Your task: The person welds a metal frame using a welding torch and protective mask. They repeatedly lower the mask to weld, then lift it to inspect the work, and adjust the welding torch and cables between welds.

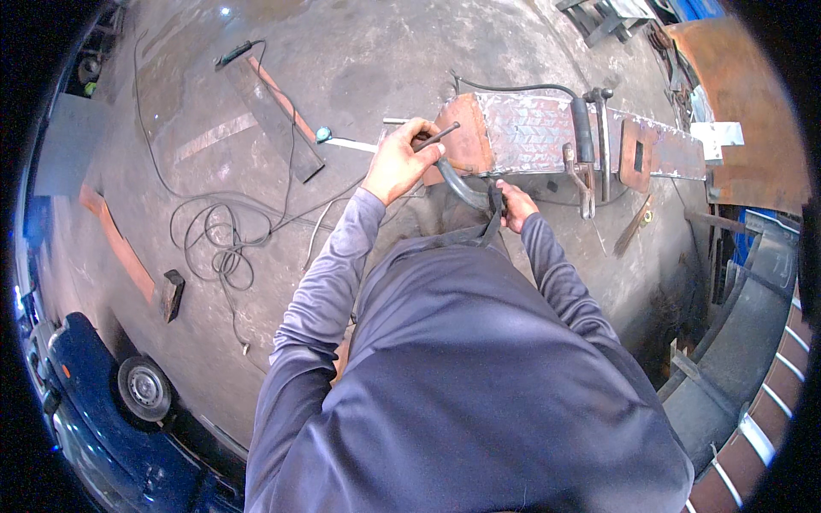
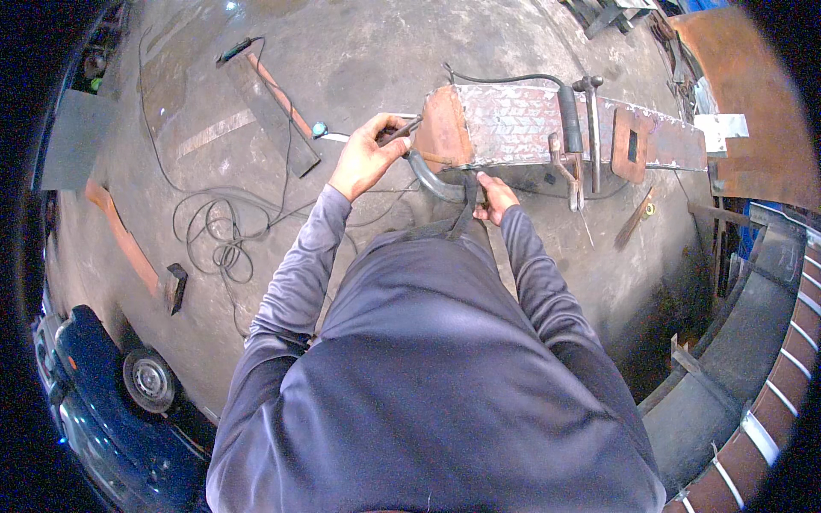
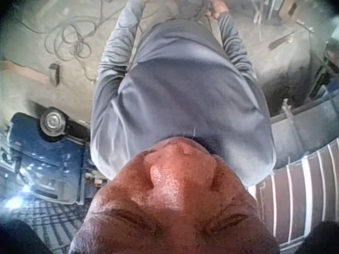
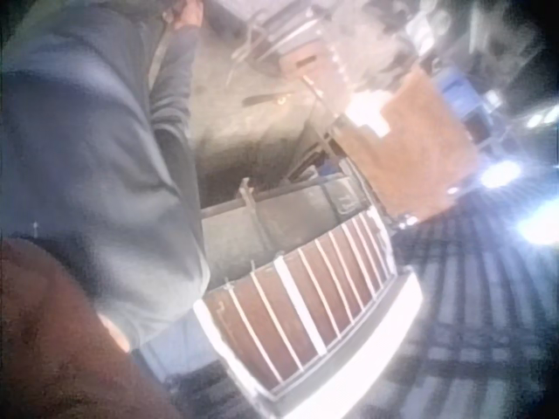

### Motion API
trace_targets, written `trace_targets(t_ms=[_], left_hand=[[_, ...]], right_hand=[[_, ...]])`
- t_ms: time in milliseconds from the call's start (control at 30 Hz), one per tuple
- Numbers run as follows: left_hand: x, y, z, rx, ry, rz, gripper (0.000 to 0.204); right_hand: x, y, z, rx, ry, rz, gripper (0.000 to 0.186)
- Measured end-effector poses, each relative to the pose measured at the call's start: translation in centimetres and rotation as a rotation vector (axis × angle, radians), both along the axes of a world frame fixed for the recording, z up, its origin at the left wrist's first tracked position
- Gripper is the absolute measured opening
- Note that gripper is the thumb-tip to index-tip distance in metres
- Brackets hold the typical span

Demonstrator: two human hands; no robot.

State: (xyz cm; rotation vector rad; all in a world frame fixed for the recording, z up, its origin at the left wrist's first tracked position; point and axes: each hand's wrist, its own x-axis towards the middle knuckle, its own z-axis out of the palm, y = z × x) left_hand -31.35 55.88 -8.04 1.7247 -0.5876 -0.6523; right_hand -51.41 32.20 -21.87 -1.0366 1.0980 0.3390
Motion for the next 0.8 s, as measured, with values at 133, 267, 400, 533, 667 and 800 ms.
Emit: trace_targets(t_ms=[133, 267, 400, 533, 667, 800], left_hand=[[-0.2, 0.8, -0.3, -0.05, 0.009, 0.004, 0.033], [-0.7, 1.7, -0.8, -0.178, 0.126, 0.045, 0.042], [-2.1, 3.0, -1.1, -0.223, 0.197, 0.147, 0.053], [-4.8, 5.3, -3.8, -0.363, 0.497, 0.281, 0.053], [-8.6, 9.2, -9.0, -0.127, 0.575, 0.383, 0.037], [-14.7, 13.5, -14.8, 0.067, 0.692, 0.569, 0.029]], right_hand=[[-0.7, 0.5, 1.8, 0.009, 0.035, -0.097, 0.039], [-4.1, -0.1, 0.0, -0.018, 0.106, -0.096, 0.039], [-9.6, 0.5, -3.2, -0.11, 0.223, 0.037, 0.032], [-19.6, -1.5, -10.4, -0.594, 0.042, 0.759, 0.021], [-25.3, -1.1, -12.8, -0.774, -0.065, 1.03, 0.021], [-25.4, -0.7, -9.4, -0.585, 0.042, 0.949, 0.022]])
